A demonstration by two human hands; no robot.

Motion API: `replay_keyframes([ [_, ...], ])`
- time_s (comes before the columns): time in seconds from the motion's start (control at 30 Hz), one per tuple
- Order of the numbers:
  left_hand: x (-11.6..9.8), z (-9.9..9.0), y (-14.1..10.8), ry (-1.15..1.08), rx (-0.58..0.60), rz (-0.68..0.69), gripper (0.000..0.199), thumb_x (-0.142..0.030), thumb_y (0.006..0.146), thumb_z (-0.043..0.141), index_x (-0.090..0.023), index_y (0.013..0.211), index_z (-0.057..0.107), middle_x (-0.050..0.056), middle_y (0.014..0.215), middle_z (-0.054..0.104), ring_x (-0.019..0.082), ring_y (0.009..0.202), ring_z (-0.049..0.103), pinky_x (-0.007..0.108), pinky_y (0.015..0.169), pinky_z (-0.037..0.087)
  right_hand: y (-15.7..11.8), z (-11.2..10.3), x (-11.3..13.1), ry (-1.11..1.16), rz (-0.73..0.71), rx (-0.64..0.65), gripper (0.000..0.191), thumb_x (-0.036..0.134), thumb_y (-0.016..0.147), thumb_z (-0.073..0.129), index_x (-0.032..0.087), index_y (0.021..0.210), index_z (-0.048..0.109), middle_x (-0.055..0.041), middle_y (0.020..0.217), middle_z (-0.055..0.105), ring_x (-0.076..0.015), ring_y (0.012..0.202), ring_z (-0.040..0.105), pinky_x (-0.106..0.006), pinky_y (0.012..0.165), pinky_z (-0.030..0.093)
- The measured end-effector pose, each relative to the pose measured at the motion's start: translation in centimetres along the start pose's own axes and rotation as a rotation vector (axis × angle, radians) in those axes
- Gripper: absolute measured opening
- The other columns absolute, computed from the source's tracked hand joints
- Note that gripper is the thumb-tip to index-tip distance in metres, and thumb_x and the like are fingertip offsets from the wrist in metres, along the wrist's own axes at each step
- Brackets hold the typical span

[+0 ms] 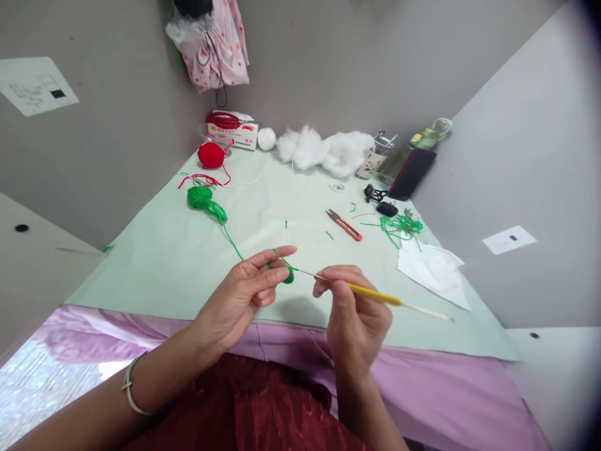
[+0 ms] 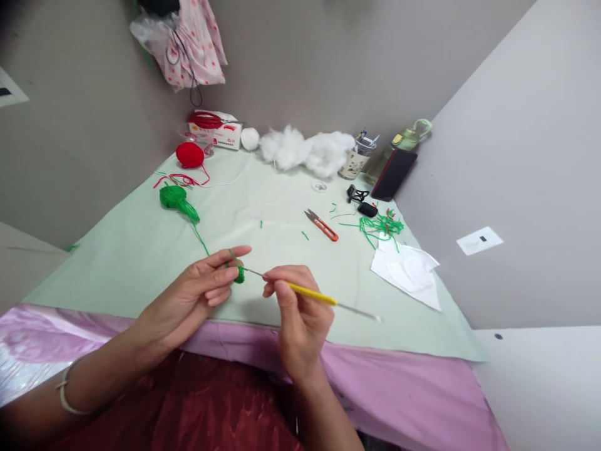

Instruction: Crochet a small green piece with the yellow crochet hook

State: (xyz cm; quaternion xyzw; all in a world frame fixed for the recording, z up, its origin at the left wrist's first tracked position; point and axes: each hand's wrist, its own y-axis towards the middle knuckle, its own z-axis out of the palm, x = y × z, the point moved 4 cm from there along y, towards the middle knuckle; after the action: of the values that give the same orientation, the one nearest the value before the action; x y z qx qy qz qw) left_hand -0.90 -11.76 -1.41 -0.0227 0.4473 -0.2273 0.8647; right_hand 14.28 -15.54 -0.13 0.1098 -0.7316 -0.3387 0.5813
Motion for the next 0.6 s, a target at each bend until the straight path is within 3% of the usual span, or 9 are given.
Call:
replay_keyframes([
  [0.03,-0.2,0.1,-0.1,0.024,-0.025,0.053,0.034,-0.021,0.08,0.09,-0.023,0.114,0.084,-0.004,0.081,0.061,0.001,0.054,0.037,0.015,0.049,0.032,0.1,0.1,0.0,0.035,0.032,0.003,0.025,0.012,0.103,0.055,0.026,0.102,0.076,0.0007,0.077,0.067,-0.015,0.071,0.066,-0.031,0.066,0.057],
  [0.1,-0.3,0.3,-0.2,0.05,-0.052,0.106,0.043,-0.021,0.079,0.091,-0.026,0.121,0.082,-0.003,0.084,0.063,0.004,0.058,0.043,0.016,0.052,0.036,0.0,0.5,0.2,-0.038,-0.046,0.018,0.025,0.012,0.102,0.058,0.027,0.105,0.077,-0.0009,0.084,0.069,-0.0155,0.075,0.068,-0.031,0.066,0.057],
  [0.2,0.3,0.6,-0.2,0.002,0.016,-0.019,0.046,-0.026,0.08,0.091,-0.022,0.125,0.08,-0.007,0.068,0.053,0.005,0.053,0.035,0.018,0.049,0.032,-0.5,0.7,0.9,-0.244,-0.285,-0.023,0.029,0.008,0.096,0.065,0.029,0.111,0.08,-0.0047,0.098,0.073,-0.0179,0.086,0.07,-0.031,0.069,0.058],
  [0.27,0.4,0.5,0.0,-0.019,0.053,-0.079,0.038,-0.026,0.08,0.09,-0.018,0.116,0.083,-0.007,0.064,0.048,0.004,0.051,0.027,0.018,0.046,0.028,-0.3,0.3,0.5,-0.165,-0.18,-0.034,0.025,0.011,0.099,0.062,0.026,0.107,0.079,-0.0043,0.091,0.072,-0.0177,0.081,0.068,-0.033,0.068,0.057],
  [0.4,-0.5,0.1,0.1,0.04,-0.006,0.048,0.03,-0.022,0.079,0.091,-0.023,0.109,0.085,-0.004,0.077,0.06,0.004,0.055,0.037,0.017,0.048,0.033,0.5,0.1,-0.4,0.149,0.088,-0.031,0.02,0.021,0.103,0.058,0.023,0.095,0.076,-0.0013,0.076,0.066,-0.0156,0.068,0.062,-0.033,0.063,0.053],
  [0.5,-0.4,0.6,-0.3,0.075,0.033,0.057,0.035,-0.023,0.08,0.09,-0.027,0.114,0.084,-0.004,0.079,0.063,0.005,0.058,0.042,0.016,0.05,0.037,0.7,0.7,-0.5,0.22,0.112,0.043,0.016,0.023,0.102,0.063,0.024,0.097,0.078,-0.0032,0.087,0.072,-0.0162,0.075,0.065,-0.033,0.066,0.055],
  [0.6,-0.2,0.7,-0.6,0.111,0.031,0.048,0.034,-0.024,0.082,0.089,-0.026,0.116,0.083,-0.003,0.083,0.065,0.005,0.06,0.045,0.016,0.051,0.039,0.5,0.9,-0.9,0.263,0.14,0.039,0.016,0.022,0.102,0.064,0.025,0.101,0.08,-0.0032,0.093,0.075,-0.0147,0.074,0.065,-0.032,0.067,0.056],
])
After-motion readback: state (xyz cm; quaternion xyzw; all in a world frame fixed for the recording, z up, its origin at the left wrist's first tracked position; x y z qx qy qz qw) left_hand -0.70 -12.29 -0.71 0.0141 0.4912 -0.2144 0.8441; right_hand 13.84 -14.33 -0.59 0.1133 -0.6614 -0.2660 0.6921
